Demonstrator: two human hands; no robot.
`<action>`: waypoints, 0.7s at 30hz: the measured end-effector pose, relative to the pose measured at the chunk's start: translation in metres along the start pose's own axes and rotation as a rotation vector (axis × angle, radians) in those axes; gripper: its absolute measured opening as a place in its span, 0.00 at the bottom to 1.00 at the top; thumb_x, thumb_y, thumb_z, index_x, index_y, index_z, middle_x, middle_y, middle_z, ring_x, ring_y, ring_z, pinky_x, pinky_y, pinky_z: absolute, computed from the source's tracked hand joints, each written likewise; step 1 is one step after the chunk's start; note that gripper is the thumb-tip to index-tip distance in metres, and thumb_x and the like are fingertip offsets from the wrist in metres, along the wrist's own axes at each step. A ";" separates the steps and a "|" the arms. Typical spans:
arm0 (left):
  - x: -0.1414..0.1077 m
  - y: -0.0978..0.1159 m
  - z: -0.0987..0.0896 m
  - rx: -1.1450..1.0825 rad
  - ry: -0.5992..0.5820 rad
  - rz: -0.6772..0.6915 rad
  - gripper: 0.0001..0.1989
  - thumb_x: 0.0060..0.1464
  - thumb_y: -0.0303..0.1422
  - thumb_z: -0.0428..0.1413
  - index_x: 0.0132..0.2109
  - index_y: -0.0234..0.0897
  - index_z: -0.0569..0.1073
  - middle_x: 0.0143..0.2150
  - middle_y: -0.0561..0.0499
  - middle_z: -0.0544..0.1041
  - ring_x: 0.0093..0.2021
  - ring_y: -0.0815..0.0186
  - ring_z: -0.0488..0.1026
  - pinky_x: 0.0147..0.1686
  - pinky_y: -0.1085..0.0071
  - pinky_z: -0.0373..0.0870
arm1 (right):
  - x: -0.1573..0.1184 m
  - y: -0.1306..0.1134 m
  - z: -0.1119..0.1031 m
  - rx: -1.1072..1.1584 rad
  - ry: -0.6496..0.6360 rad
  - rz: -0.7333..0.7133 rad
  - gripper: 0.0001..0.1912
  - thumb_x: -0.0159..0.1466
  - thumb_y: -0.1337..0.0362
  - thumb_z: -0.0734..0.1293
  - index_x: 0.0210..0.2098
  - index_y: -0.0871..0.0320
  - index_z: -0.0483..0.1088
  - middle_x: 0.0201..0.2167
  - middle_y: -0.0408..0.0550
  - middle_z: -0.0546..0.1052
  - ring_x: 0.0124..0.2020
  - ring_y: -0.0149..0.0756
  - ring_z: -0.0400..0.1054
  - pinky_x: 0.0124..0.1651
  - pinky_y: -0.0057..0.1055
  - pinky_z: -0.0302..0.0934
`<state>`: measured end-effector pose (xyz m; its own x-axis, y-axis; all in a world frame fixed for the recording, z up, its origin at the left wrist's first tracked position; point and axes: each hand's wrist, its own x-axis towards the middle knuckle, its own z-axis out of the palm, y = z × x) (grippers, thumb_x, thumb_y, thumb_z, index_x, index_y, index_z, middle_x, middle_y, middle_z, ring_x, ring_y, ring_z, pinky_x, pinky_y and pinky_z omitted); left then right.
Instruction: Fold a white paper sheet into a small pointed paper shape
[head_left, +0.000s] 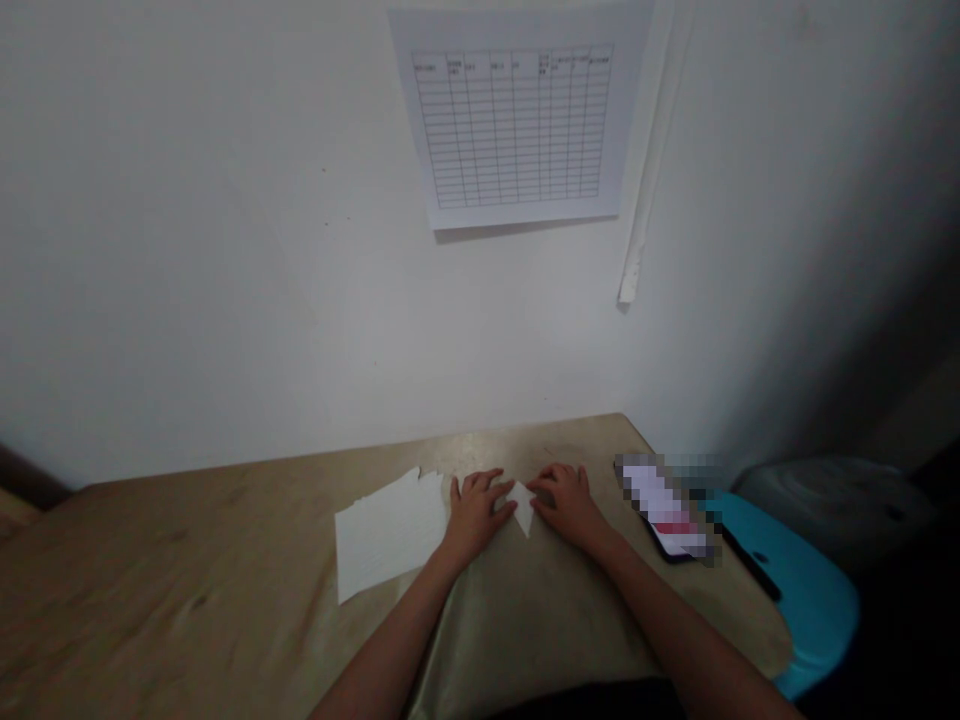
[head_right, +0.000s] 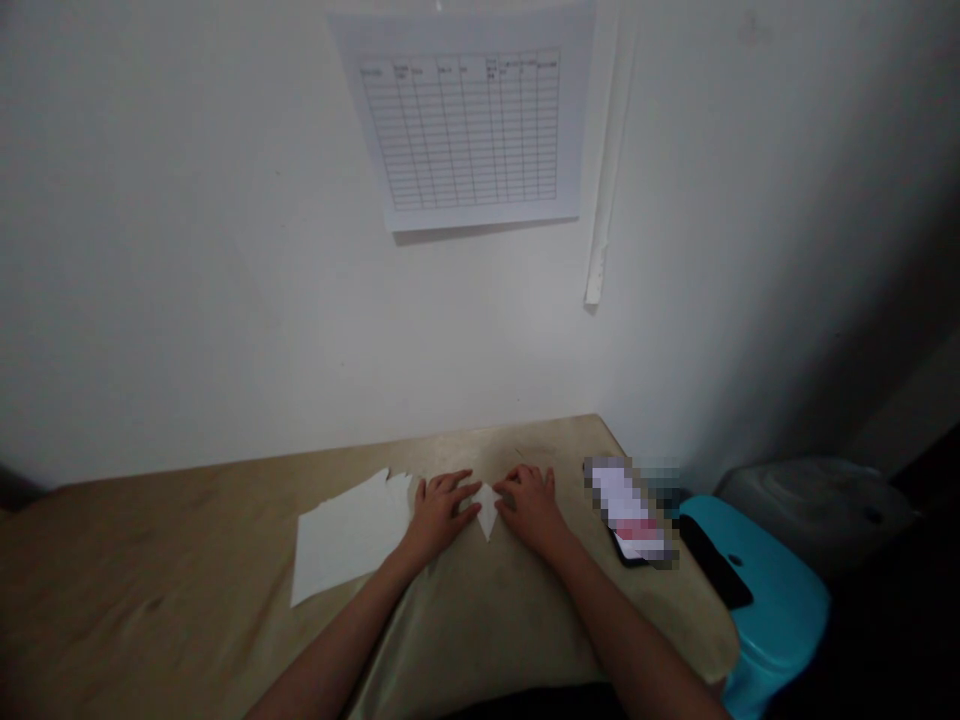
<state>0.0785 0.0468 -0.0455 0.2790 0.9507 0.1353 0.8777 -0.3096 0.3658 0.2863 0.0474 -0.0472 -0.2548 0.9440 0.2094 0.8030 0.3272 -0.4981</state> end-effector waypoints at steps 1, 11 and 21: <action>0.001 0.000 0.001 0.001 0.006 0.000 0.18 0.61 0.42 0.56 0.58 0.57 0.73 0.67 0.53 0.67 0.66 0.50 0.60 0.66 0.33 0.40 | 0.000 -0.001 0.000 0.004 -0.005 0.003 0.14 0.65 0.62 0.66 0.49 0.47 0.76 0.51 0.50 0.72 0.58 0.46 0.61 0.68 0.60 0.33; 0.005 0.001 0.001 -0.008 -0.040 0.003 0.22 0.60 0.39 0.57 0.60 0.59 0.70 0.69 0.55 0.65 0.67 0.48 0.57 0.64 0.29 0.36 | 0.001 -0.002 0.001 0.014 -0.035 0.037 0.15 0.64 0.63 0.66 0.50 0.45 0.75 0.52 0.49 0.73 0.60 0.47 0.59 0.67 0.62 0.30; 0.005 0.006 -0.005 -0.069 0.000 -0.017 0.21 0.58 0.37 0.59 0.58 0.58 0.72 0.65 0.53 0.69 0.66 0.52 0.59 0.66 0.33 0.36 | 0.000 -0.005 -0.002 0.013 -0.019 0.040 0.17 0.64 0.61 0.67 0.52 0.46 0.74 0.52 0.49 0.73 0.59 0.45 0.60 0.68 0.56 0.31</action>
<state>0.0834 0.0494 -0.0377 0.2643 0.9558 0.1289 0.8534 -0.2940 0.4303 0.2832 0.0458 -0.0432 -0.2331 0.9568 0.1737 0.8057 0.2900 -0.5165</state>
